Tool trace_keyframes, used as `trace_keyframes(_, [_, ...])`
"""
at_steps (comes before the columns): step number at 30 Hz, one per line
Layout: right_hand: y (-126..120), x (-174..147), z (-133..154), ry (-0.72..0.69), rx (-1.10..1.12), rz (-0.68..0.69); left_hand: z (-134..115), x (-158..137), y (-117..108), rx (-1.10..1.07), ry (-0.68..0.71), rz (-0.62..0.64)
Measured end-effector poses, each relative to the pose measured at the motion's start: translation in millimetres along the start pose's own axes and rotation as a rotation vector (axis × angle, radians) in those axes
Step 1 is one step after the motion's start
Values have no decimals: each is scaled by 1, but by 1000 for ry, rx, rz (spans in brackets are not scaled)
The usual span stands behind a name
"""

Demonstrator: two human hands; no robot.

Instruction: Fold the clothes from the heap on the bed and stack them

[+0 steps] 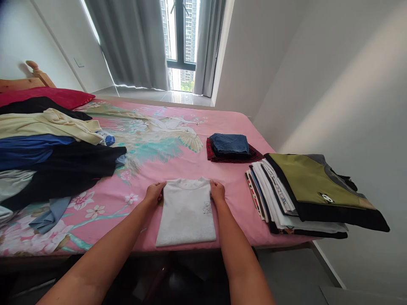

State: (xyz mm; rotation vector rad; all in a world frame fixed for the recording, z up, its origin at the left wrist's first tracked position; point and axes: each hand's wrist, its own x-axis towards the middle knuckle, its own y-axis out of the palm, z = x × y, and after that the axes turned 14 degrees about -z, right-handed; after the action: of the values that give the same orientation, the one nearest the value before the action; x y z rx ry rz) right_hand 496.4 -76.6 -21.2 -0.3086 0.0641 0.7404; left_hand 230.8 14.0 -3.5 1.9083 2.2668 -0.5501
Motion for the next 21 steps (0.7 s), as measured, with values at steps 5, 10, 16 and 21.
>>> trace_keyframes(5, [-12,-12,7,16,0,86,-5,-9,-11,45,-4,71])
trace_keyframes(10, [-25,-29,5,52,-35,195,-2,-14,-22,123,-16,212])
trace_keyframes(16, [-27,-38,-4,76,-47,184,7,-21,-24,156,27,237])
trace_keyframes(21, [-31,-45,-3,84,-2,223,7,-21,-30,154,-7,308])
